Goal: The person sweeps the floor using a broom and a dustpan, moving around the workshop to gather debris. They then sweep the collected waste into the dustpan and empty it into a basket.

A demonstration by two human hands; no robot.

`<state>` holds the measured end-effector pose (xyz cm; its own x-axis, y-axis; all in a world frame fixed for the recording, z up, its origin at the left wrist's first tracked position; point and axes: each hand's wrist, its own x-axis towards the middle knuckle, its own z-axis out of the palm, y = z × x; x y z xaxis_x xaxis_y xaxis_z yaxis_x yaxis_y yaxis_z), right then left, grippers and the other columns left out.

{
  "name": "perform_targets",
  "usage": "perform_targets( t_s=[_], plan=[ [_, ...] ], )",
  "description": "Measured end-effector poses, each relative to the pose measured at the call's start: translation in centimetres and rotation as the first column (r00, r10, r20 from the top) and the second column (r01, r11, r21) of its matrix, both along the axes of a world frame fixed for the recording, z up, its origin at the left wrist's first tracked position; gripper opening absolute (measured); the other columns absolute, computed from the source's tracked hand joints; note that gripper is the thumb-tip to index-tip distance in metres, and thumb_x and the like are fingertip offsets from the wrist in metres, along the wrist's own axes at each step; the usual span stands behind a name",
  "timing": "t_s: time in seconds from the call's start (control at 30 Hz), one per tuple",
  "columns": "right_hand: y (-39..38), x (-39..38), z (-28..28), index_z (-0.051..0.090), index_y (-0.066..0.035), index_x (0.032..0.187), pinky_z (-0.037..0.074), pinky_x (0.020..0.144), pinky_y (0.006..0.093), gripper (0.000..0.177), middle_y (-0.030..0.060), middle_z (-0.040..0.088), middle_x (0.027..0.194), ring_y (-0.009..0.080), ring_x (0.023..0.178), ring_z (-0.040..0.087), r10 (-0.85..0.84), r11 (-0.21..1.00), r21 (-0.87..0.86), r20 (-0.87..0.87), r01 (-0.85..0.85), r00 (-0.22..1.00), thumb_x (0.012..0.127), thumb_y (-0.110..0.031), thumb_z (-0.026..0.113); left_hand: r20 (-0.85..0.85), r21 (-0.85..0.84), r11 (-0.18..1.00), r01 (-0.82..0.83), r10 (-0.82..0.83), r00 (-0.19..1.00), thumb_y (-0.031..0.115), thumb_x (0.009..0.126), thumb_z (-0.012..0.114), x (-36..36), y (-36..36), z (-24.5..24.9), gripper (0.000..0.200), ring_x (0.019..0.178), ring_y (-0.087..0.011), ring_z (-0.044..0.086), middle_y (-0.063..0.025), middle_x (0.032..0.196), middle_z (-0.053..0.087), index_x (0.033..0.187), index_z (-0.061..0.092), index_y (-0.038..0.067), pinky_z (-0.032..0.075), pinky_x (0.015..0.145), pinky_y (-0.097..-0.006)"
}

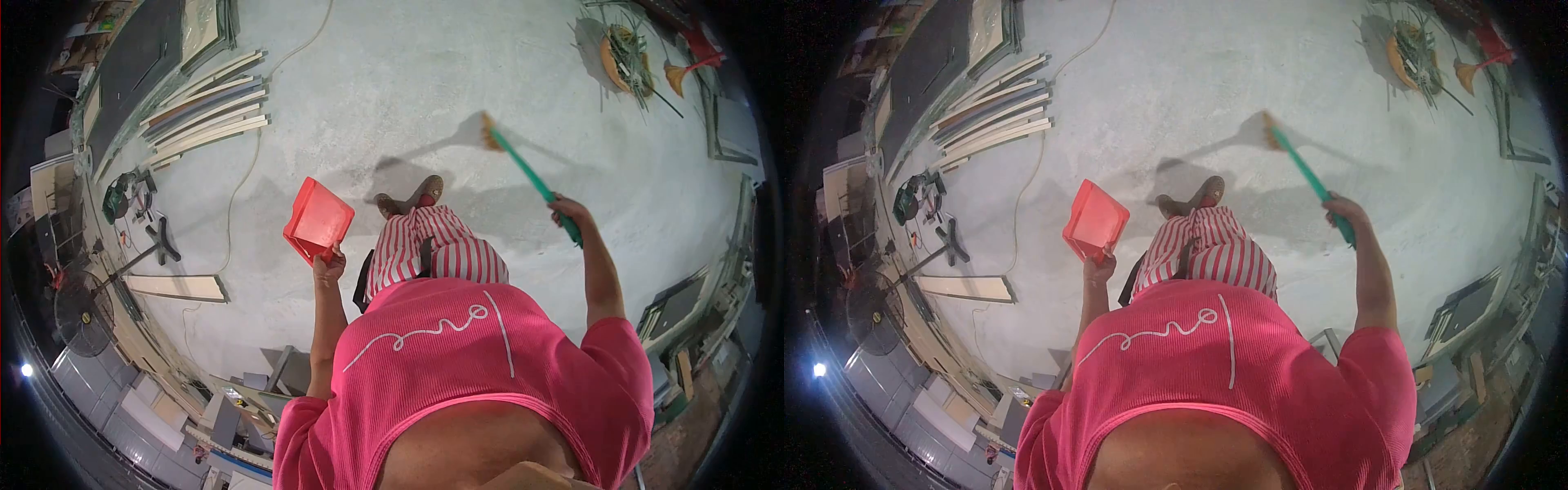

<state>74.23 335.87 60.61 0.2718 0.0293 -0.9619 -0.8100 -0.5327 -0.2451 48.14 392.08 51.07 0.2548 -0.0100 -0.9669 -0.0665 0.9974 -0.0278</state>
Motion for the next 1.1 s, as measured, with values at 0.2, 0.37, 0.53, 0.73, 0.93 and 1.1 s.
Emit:
perform_targets(
  t_s=[0.2, 0.37, 0.53, 0.73, 0.93, 1.1],
  plan=[
    [-1.0, 5.6, 5.4, 0.033, -0.01, 0.109, 0.031, 0.034, 0.0235, 0.039, 0.0011, 0.038, 0.053, 0.0089, 0.041, 0.036, 0.054, 0.996, -0.076, 0.122, -0.045, 0.991, 0.073, -0.016, 0.047, -0.036, -0.007, 0.993, -0.119, 0.118, 0.992, 0.024, 0.076, 0.024, -1.1, -1.9, 0.2, 0.041, 0.059, -0.0186, 0.054, -0.0162, 0.082, 0.055, 0.101, 0.042, -0.004, 0.043, 0.051, -0.0269],
    [7.0, 4.7, 6.1, 0.03, -0.013, 0.118, 0.031, 0.038, 0.0206, 0.05, -0.0025, 0.035, 0.058, 0.0064, 0.045, 0.036, 0.07, 0.995, 0.072, 0.033, -0.072, 0.997, 0.072, -0.016, 0.049, -0.014, -0.017, 0.986, -0.166, 0.166, 0.986, 0.024, 0.076, 0.023, -3.2, -2.6, -0.1, 0.041, 0.057, -0.0184, 0.053, -0.0156, 0.082, 0.055, 0.1, 0.042, -0.003, 0.044, 0.052, -0.0272],
    [20.7, 1.5, 5.4, 0.034, -0.011, 0.114, 0.031, 0.041, 0.0162, 0.044, -0.0047, 0.036, 0.058, 0.0044, 0.047, 0.036, 0.081, 0.862, 0.506, -0.161, 0.012, 0.984, 0.074, -0.018, 0.05, -0.094, -0.086, 0.969, -0.232, 0.224, 0.97, 0.025, 0.075, 0.027, -5.3, -1.4, -1.3, 0.037, 0.055, -0.0163, 0.052, -0.0133, 0.076, 0.055, 0.096, 0.044, 0.001, 0.041, 0.047, -0.0271],
    [36.1, -1.7, -7.2, 0.028, -0.011, 0.117, 0.033, 0.04, 0.017, 0.049, -0.0006, 0.043, 0.057, 0.0059, 0.049, 0.041, 0.511, 0.656, 0.744, -0.314, -0.126, 0.8, 0.075, -0.022, 0.051, -0.239, -0.056, 0.941, -0.335, 0.313, 0.919, 0.028, 0.076, 0.03, -4.4, 2.3, 0.8, 0.035, 0.055, -0.0158, 0.052, -0.0104, 0.074, 0.056, 0.095, 0.044, 0.001, 0.041, 0.047, -0.0262],
    [43.0, -1.0, -11.0, 0.034, -0.009, 0.108, 0.035, 0.036, 0.0225, 0.04, 0.0004, 0.045, 0.056, 0.0076, 0.042, 0.041, 0.525, 0.765, 0.555, -0.243, -0.327, 0.816, 0.075, -0.022, 0.051, -0.033, 0.079, 0.938, -0.337, 0.34, 0.94, 0.028, 0.08, 0.025, -5.1, 5.6, 0.5, 0.038, 0.057, -0.0171, 0.053, -0.0133, 0.076, 0.056, 0.096, 0.043, -0.001, 0.042, 0.05, -0.0264],
    [34.5, 4.2, -8.1, 0.04, -0.009, 0.103, 0.033, 0.037, 0.0183, 0.036, -0.0004, 0.044, 0.056, 0.0067, 0.043, 0.04, 0.03, 0.909, 0.414, -0.194, 0.054, 0.981, 0.074, -0.024, 0.053, -0.018, 0.045, 0.953, -0.298, 0.299, 0.954, 0.026, 0.079, 0.025, -3.2, 7.7, -0.6, 0.037, 0.057, -0.0171, 0.053, -0.0137, 0.076, 0.056, 0.095, 0.043, -0.002, 0.042, 0.05, -0.0258]
  ],
)
